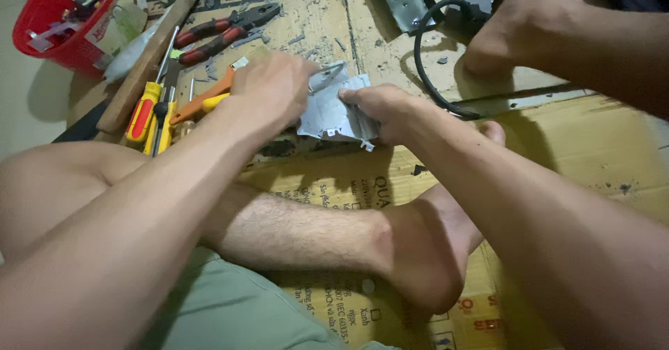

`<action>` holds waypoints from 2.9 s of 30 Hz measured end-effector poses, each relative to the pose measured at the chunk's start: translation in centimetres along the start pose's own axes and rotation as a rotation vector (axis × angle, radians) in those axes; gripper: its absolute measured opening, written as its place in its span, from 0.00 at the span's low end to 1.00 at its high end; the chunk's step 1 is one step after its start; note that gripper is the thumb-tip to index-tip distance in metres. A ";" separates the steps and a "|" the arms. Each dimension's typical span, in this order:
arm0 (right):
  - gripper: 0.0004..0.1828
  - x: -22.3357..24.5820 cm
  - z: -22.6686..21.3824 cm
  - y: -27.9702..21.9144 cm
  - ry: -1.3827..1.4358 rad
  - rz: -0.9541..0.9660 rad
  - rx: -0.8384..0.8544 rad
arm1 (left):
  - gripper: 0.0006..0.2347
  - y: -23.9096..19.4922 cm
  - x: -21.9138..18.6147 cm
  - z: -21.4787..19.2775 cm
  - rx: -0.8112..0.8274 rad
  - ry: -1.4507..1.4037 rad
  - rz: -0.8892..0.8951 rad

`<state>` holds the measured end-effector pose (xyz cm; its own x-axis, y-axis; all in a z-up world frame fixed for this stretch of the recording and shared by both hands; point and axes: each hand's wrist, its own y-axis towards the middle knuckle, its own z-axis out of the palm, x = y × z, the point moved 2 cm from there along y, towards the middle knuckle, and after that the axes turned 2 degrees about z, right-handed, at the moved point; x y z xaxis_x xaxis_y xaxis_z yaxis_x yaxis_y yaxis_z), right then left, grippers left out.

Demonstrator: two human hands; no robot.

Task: The person scrapes a gray metal object using a yellow utility knife and a paintbrush. They repeatedly scrape the surface, remove debris, and flip the object to work on different sides.

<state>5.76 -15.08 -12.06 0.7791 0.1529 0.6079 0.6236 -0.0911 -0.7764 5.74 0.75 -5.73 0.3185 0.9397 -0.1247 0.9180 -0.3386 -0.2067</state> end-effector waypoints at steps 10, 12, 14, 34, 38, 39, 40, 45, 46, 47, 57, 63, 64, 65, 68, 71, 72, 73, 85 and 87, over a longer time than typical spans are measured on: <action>0.17 -0.2 0.1 1.2 0.011 0.009 0.010 | 0.14 -0.6 -1.3 -0.8 0.103 0.015 -0.063; 0.19 -1.0 0.1 3.5 -0.012 -0.007 0.012 | 0.11 -1.0 -1.2 -1.2 0.071 0.003 -0.059; 0.19 -0.3 0.1 0.5 -0.022 -0.021 0.010 | 0.12 -1.1 -0.9 -1.7 0.060 0.006 -0.097; 0.42 1.6 0.2 -7.9 -0.034 -0.212 -0.079 | 0.14 -4.2 8.6 0.9 -0.197 -0.113 -0.224; 0.33 0.3 -0.8 -4.9 -0.162 -0.288 -0.178 | 0.17 -4.1 8.1 0.2 -0.141 -0.166 -0.283; 0.30 0.0 -1.1 -3.2 -0.202 -0.306 -0.196 | 0.17 -4.1 7.9 -0.1 -0.148 -0.234 -0.318; 0.30 -0.2 -1.3 -2.8 -0.201 -0.307 -0.198 | 0.17 -4.0 8.1 0.0 -0.149 -0.234 -0.316; 0.31 -0.6 -1.0 -1.9 -0.188 -0.301 -0.260 | 0.18 -3.9 9.4 0.9 -0.051 -0.165 -0.407; 0.31 -0.6 -1.0 -1.9 -0.189 -0.302 -0.256 | 0.18 -4.0 9.9 1.4 -0.052 -0.163 -0.412; 0.30 -0.5 -0.9 -1.9 -0.189 -0.304 -0.255 | 0.18 -4.1 10.3 1.9 -0.094 -0.123 -0.430; 0.34 -0.3 -0.5 -4.4 -0.044 -0.308 -0.142 | 0.16 -6.4 8.3 1.9 -0.145 -0.084 -0.290; 0.38 -0.5 -0.1 -5.0 0.142 -0.278 -0.056 | 0.14 -6.6 7.9 1.5 -0.187 -0.084 -0.237; 0.38 -0.3 -0.2 -5.2 0.143 -0.279 -0.057 | 0.14 -6.7 7.7 1.6 -0.188 -0.084 -0.236; 0.38 -0.2 -0.2 -5.4 0.143 -0.266 -0.044 | 0.14 -6.8 7.5 1.7 -0.191 -0.096 -0.252; 0.38 -0.1 -0.2 -6.8 0.172 -0.254 -0.024 | 0.14 -6.6 7.4 2.4 -0.236 -0.124 -0.241; 0.37 0.2 0.0 -6.9 0.152 -0.266 -0.029 | 0.13 -6.9 6.8 1.3 -0.279 -0.163 -0.252; 0.37 0.2 0.0 -6.6 0.105 -0.274 -0.043 | 0.13 -7.2 6.5 0.7 -0.274 -0.189 -0.286; 0.37 0.1 0.3 -6.1 0.105 -0.272 -0.044 | 0.13 -7.2 6.2 0.5 -0.272 -0.190 -0.286; 0.33 0.7 0.7 -6.7 0.221 -0.282 -0.031 | 0.16 -7.2 6.8 0.6 -0.273 -0.449 -0.411; 0.29 1.8 0.8 -7.2 0.503 -0.237 0.102 | 0.16 -7.3 6.8 0.3 -0.313 -0.488 -0.405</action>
<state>2.60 -13.33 -5.57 0.5685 -0.3328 0.7523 0.7952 -0.0122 -0.6063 1.09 9.61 -5.37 -0.1378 0.8348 -0.5331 0.9900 0.1321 -0.0491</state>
